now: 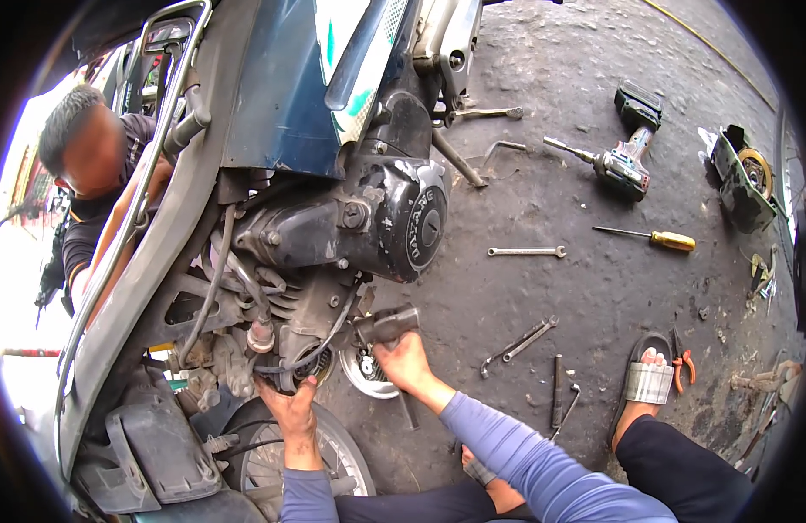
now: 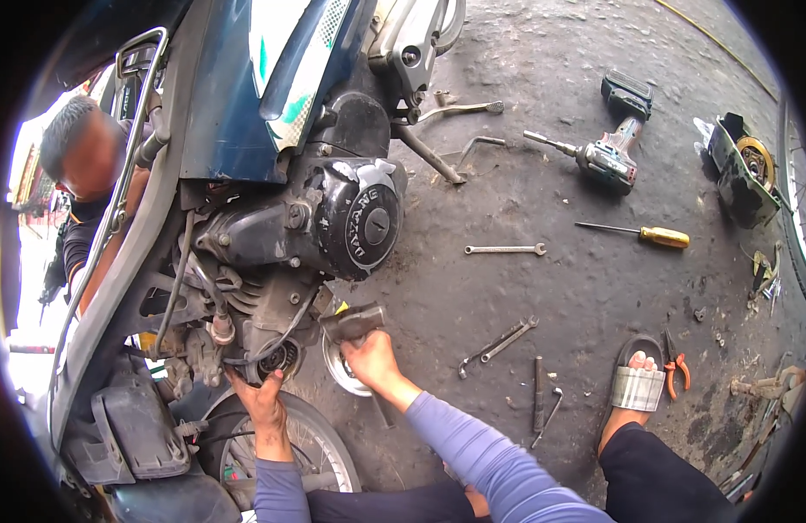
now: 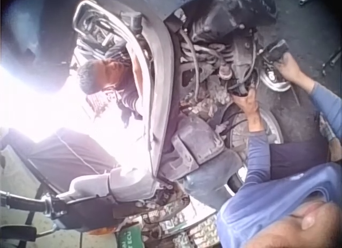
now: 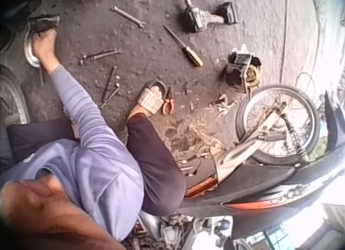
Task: Disassembling and inspecting parts of a motorcycle engine in a service bay.
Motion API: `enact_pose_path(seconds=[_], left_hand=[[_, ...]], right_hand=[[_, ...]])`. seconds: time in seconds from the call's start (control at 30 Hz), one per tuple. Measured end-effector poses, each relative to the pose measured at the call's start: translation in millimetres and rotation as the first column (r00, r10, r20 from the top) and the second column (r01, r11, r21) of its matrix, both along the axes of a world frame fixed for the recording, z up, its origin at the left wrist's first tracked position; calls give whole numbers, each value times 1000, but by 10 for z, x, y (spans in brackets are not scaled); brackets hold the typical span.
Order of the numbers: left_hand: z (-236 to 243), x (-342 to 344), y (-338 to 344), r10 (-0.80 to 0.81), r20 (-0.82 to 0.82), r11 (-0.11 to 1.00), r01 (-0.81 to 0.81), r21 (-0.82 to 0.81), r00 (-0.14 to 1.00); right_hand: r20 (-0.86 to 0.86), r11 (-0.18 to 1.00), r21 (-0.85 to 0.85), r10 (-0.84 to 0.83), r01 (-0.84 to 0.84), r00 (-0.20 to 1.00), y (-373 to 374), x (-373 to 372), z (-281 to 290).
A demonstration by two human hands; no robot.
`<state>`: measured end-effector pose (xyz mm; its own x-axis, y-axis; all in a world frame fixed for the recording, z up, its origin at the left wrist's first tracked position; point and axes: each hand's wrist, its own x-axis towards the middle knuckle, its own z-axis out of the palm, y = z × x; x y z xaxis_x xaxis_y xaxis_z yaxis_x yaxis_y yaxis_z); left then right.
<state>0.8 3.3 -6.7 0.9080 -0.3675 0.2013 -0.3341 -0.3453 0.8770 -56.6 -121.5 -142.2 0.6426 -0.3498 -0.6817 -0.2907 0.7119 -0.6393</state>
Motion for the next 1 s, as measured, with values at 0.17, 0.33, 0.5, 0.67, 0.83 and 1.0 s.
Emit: enact_pose_path(seconds=[0.17,0.33,0.5,0.67,0.83,1.0], left_hand=[[12,-8,42,25,-16,996,-24,85,1000],[35,-31,-68,42,-18,999,-42,11,999],[14,12,30,-4,10,999,3,35,1000],[-91,14,27,30,12,1000,-30,-9,999],[-11,-33,-43,87,74,995,-90,40,994],[-37,-18,-60,103,23,995,-103,-13,994]], right_hand=[[133,997,-10,-74,76,988,51,39,-135],[347,961,-218,-87,171,934,100,22,-126],[401,896,-233,-265,378,877,112,55,-102],[454,839,-352,-235,416,859,153,69,-175],[393,822,-495,-77,281,916,178,33,-168],[128,988,-99,-101,114,987,115,82,-94]])
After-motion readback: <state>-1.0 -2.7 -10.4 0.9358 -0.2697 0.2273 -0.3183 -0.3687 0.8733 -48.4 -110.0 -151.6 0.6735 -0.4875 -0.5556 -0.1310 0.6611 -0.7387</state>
